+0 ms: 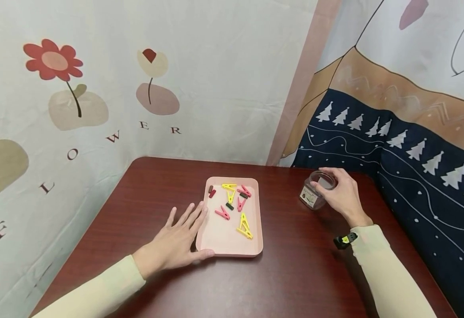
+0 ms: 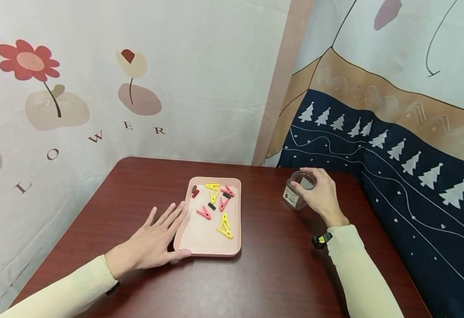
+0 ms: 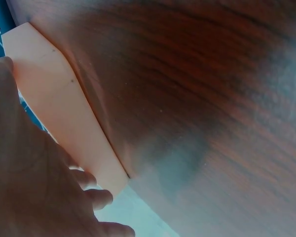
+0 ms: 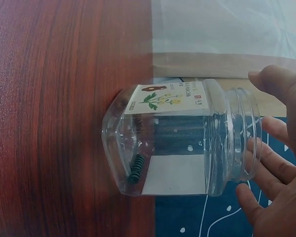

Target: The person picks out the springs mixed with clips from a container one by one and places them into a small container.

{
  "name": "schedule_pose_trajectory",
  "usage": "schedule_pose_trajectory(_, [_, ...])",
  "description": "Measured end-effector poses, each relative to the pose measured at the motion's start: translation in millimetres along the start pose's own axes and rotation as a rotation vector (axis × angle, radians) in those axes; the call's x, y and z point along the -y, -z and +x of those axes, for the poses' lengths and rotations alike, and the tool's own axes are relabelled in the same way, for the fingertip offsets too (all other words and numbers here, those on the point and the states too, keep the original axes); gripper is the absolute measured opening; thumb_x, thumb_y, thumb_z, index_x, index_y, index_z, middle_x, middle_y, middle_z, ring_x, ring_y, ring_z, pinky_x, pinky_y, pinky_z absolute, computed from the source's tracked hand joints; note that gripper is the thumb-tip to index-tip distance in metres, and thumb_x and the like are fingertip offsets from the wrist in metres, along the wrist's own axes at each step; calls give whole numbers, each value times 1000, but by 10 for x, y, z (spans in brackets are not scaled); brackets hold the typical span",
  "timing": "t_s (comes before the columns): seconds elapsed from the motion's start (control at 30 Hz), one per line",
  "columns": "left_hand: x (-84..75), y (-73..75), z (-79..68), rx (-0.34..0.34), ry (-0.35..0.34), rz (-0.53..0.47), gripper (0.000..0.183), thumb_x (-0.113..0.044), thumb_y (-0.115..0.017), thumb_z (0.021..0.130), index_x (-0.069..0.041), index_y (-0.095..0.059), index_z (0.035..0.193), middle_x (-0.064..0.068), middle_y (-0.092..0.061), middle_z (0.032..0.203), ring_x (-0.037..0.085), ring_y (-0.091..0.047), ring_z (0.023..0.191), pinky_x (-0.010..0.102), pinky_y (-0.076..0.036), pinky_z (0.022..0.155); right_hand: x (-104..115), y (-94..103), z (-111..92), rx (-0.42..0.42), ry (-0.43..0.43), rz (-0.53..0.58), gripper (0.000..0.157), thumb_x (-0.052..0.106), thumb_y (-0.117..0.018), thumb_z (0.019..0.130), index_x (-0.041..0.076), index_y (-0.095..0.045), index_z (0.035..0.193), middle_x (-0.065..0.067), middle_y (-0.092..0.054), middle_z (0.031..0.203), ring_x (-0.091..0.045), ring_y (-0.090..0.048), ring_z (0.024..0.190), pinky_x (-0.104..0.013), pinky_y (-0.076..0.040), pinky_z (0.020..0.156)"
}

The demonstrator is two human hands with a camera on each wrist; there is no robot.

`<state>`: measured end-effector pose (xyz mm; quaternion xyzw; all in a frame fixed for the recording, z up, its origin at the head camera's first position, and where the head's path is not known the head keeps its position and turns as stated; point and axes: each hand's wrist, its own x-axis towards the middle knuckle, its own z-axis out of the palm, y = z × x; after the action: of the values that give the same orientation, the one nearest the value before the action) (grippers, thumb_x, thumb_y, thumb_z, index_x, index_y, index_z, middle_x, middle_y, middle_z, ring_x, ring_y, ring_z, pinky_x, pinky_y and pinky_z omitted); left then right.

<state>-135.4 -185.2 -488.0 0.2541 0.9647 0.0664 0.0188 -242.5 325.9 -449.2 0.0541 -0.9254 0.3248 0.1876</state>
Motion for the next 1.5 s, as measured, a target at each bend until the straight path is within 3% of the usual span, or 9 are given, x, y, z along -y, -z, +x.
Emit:
schedule_pose_trajectory(0.77, [17, 1, -13, 12, 4, -8, 122, -91, -59, 102, -8, -28, 186, 12, -19, 198, 44, -27, 182, 84, -20, 140, 86, -68, -44, 7, 79, -24, 53, 27, -90, 104, 11, -75, 151, -20, -66, 158, -45, -66, 141, -74, -62, 111])
schedule_pose_trajectory(1.03, [16, 0, -19, 10, 2, -8, 123, -91, -60, 102, -8, -27, 186, 12, -20, 197, 45, -28, 181, 85, -22, 139, 199, -102, -36, -42, 194, -27, 49, 18, -93, 100, 7, -78, 145, -23, -70, 153, -47, -69, 136, -71, -62, 108])
schedule_pose_trajectory(1.33, [17, -13, -10, 9, 3, -11, 123, -92, -58, 102, -9, -26, 186, 12, -19, 198, 44, -27, 182, 85, -21, 140, 348, -157, -38, -23, 231, -32, 49, 21, -94, 98, 9, -79, 143, -23, -71, 152, -47, -67, 135, -75, -48, 119])
schedule_pose_trajectory(1.5, [14, -14, -7, 5, 4, -8, 121, -90, -60, 102, -9, -27, 186, 12, -20, 197, 44, -27, 182, 85, -21, 140, 436, -202, -52, 3, 244, -27, 49, 23, -93, 98, 11, -79, 144, -21, -71, 154, -46, -68, 136, -75, -48, 119])
